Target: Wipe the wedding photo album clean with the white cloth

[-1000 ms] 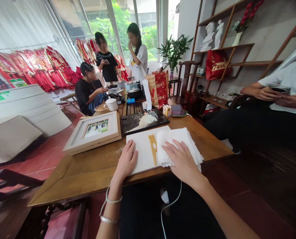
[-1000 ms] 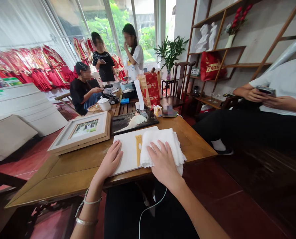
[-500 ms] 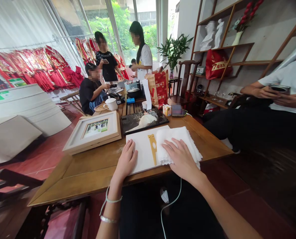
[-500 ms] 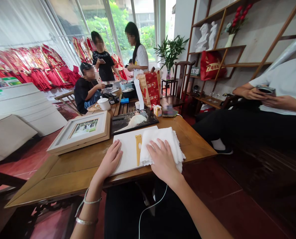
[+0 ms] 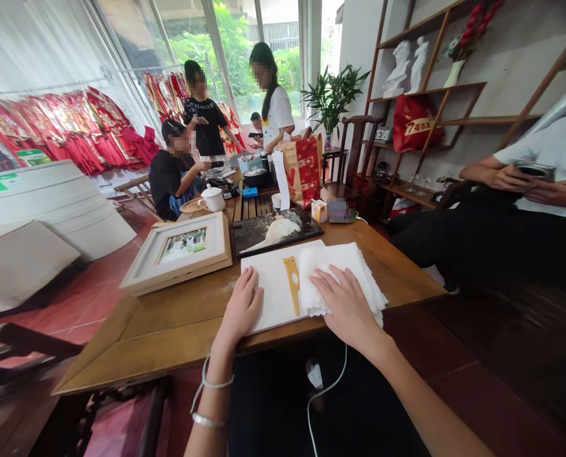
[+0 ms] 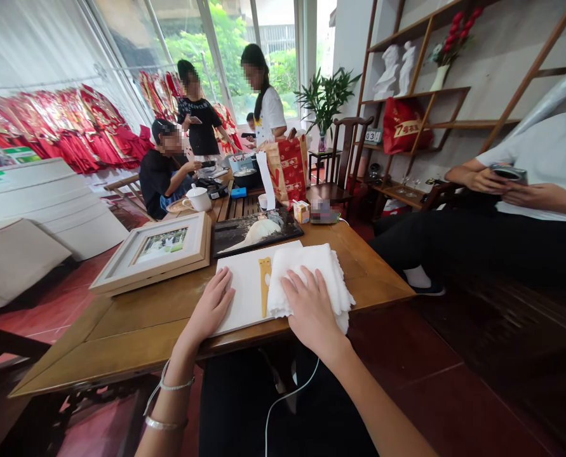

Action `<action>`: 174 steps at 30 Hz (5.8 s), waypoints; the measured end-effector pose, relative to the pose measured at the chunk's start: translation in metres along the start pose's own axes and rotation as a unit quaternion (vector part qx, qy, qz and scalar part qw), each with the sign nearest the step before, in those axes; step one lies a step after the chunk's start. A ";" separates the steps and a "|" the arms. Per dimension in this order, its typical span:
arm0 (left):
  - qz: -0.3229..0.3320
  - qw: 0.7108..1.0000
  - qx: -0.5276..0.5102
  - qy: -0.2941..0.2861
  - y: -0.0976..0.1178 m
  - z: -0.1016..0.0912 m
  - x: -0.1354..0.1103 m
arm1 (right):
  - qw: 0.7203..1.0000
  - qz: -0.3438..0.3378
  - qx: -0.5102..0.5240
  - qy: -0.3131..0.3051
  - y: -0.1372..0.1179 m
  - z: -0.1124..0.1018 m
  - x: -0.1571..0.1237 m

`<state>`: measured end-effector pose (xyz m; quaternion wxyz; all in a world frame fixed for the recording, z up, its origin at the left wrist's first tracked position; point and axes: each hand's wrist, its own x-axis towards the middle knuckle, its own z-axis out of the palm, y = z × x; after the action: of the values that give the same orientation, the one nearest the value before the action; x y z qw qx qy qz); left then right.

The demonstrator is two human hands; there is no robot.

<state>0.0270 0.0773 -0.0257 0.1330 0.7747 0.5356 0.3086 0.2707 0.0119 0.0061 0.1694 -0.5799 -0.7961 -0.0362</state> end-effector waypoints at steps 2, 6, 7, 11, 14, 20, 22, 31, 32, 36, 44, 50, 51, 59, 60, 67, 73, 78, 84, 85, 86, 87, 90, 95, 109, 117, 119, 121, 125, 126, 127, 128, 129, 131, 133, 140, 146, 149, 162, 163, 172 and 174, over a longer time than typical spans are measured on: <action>-0.002 1.000 -0.004 0.002 0.000 0.001 0.000 | 1.000 0.000 0.001 -0.002 0.000 0.000 0.000; -0.002 1.000 -0.007 0.001 0.000 0.001 0.000 | 1.000 -0.001 0.002 -0.007 0.002 -0.001 0.000; -0.002 1.000 -0.006 0.001 0.000 0.001 0.000 | 1.000 -0.002 0.003 -0.008 0.003 -0.001 0.001; -0.008 1.000 0.004 -0.006 0.002 0.000 0.000 | 1.000 -0.010 0.011 -0.009 0.008 0.000 0.003; -0.012 1.000 0.007 -0.012 0.003 -0.001 0.001 | 1.000 -0.012 0.016 -0.008 0.010 0.001 0.007; -0.010 1.000 0.005 -0.010 0.004 -0.001 0.000 | 1.000 -0.006 0.017 -0.018 0.012 0.002 0.021; -0.013 1.000 0.007 -0.014 0.005 -0.001 0.000 | 1.000 -0.003 0.019 -0.019 0.012 0.002 0.023; -0.015 0.999 0.022 -0.019 0.006 -0.001 -0.001 | 0.999 -0.007 0.033 -0.032 0.009 -0.003 0.007; -0.013 0.999 0.023 -0.018 0.006 -0.001 -0.001 | 0.999 -0.009 0.038 -0.034 0.009 -0.005 0.003; -0.013 0.999 0.025 -0.021 0.007 -0.001 0.000 | 0.997 -0.025 0.057 -0.042 0.015 -0.010 -0.006; -0.003 0.999 0.029 -0.017 0.003 0.001 -0.001 | 0.994 -0.042 0.068 -0.078 0.034 -0.002 0.043; -0.007 0.999 0.031 -0.015 0.004 0.001 -0.001 | 0.994 -0.034 0.059 -0.084 0.031 0.005 0.077; -0.010 0.999 0.030 -0.017 0.005 0.001 -0.001 | 0.994 -0.033 0.059 -0.083 0.030 0.005 0.075; -0.013 1.000 0.019 -0.002 0.004 0.005 -0.002 | 0.993 -0.054 0.085 -0.063 0.023 -0.007 0.005; -0.014 1.000 0.020 -0.001 0.004 0.005 -0.002 | 0.992 -0.056 0.092 -0.062 0.023 -0.010 -0.002; -0.010 0.999 0.036 -0.013 0.007 0.002 -0.001 | 0.987 -0.046 0.141 -0.057 0.021 -0.014 0.002; -0.006 0.999 0.034 -0.015 0.004 0.001 -0.001 | 0.991 -0.037 0.120 -0.054 0.016 0.008 0.058; 0.013 1.000 0.027 -0.001 -0.002 0.004 -0.001 | 0.991 -0.042 0.119 -0.054 0.015 0.015 0.093; 0.006 1.000 0.023 0.006 0.000 0.005 -0.002 | 0.990 -0.064 0.108 -0.064 -0.001 0.006 0.060; 0.003 1.000 0.024 0.005 0.001 0.005 -0.002 | 0.989 -0.072 0.109 -0.066 -0.005 0.002 0.046; 0.000 1.000 0.024 0.004 0.002 0.005 -0.002 | 0.988 -0.082 0.113 -0.068 -0.009 -0.002 0.033; -0.003 1.000 0.024 0.001 0.003 0.004 -0.002 | 0.987 -0.090 0.116 -0.071 -0.012 -0.006 0.019; -0.007 1.000 0.023 -0.010 0.006 0.002 -0.002 | 0.982 -0.109 0.131 -0.081 -0.017 -0.016 -0.012; -0.015 0.999 0.024 -0.021 0.008 0.000 -0.001 | 0.978 -0.116 0.152 -0.083 -0.014 -0.017 -0.006; 0.018 0.999 0.028 -0.003 -0.004 0.003 -0.001 | 0.988 -0.088 0.082 -0.098 -0.023 0.017 0.099; 0.013 1.000 0.017 -0.013 -0.003 0.003 -0.001 | 0.981 -0.154 0.092 -0.078 -0.043 0.000 0.024; 0.017 1.000 0.013 -0.012 -0.004 0.003 -0.001 | 0.978 -0.158 0.101 -0.088 -0.048 -0.007 0.005; 0.018 1.000 0.013 -0.009 -0.005 0.003 -0.001 | 0.978 -0.154 0.105 -0.094 -0.054 -0.012 -0.007; 0.022 1.000 0.013 -0.005 -0.005 0.003 -0.001 | 0.982 -0.135 0.104 -0.087 -0.063 -0.011 -0.008; 0.021 1.000 0.012 -0.008 -0.005 0.002 -0.001 | 0.983 -0.129 0.101 -0.082 -0.064 -0.009 -0.004; 0.021 1.000 0.011 -0.011 -0.006 0.002 -0.002 | 0.985 -0.122 0.096 -0.077 -0.065 -0.007 0.002; 0.021 1.000 0.010 -0.015 -0.006 0.001 -0.002 | 0.987 -0.114 0.090 -0.071 -0.065 -0.005 0.009; 0.022 1.000 0.011 -0.018 -0.007 0.001 -0.002 | 0.989 -0.104 0.082 -0.065 -0.065 -0.002 0.017; 0.026 0.999 0.014 -0.019 -0.008 0.002 -0.001 | 0.992 -0.088 0.069 -0.059 -0.064 0.002 0.034; 0.033 0.999 0.020 -0.021 -0.009 0.004 -0.001 | 0.994 -0.078 0.057 -0.059 -0.063 0.005 0.046; 0.027 0.999 0.023 -0.029 -0.006 0.003 -0.001 | 0.995 -0.083 0.021 -0.056 -0.074 0.003 0.035; 0.008 1.000 0.005 -0.023 0.001 -0.001 -0.003 | 0.990 -0.107 0.051 -0.076 -0.080 -0.005 -0.004; 0.008 1.000 0.004 -0.019 0.002 0.000 -0.003 | 0.987 -0.120 0.071 -0.085 -0.073 -0.008 -0.006; 0.027 0.999 0.014 -0.017 -0.002 0.005 0.000 | 0.977 -0.153 0.070 -0.129 -0.039 0.006 0.086; 0.030 0.999 0.014 -0.014 -0.001 0.004 0.000 | 0.978 -0.152 0.068 -0.130 -0.039 0.007 0.091; 0.022 0.999 0.023 -0.029 0.001 0.003 0.000 | 0.986 -0.133 0.050 -0.087 -0.045 0.012 0.078; 0.015 0.999 0.023 -0.030 0.000 0.004 0.000 | 0.986 -0.137 0.052 -0.080 -0.046 0.008 0.060</action>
<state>0.0288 0.0777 -0.0289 0.1265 0.7946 0.5263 0.2748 0.2099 0.0536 0.0234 0.1287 -0.4569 -0.8797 0.0291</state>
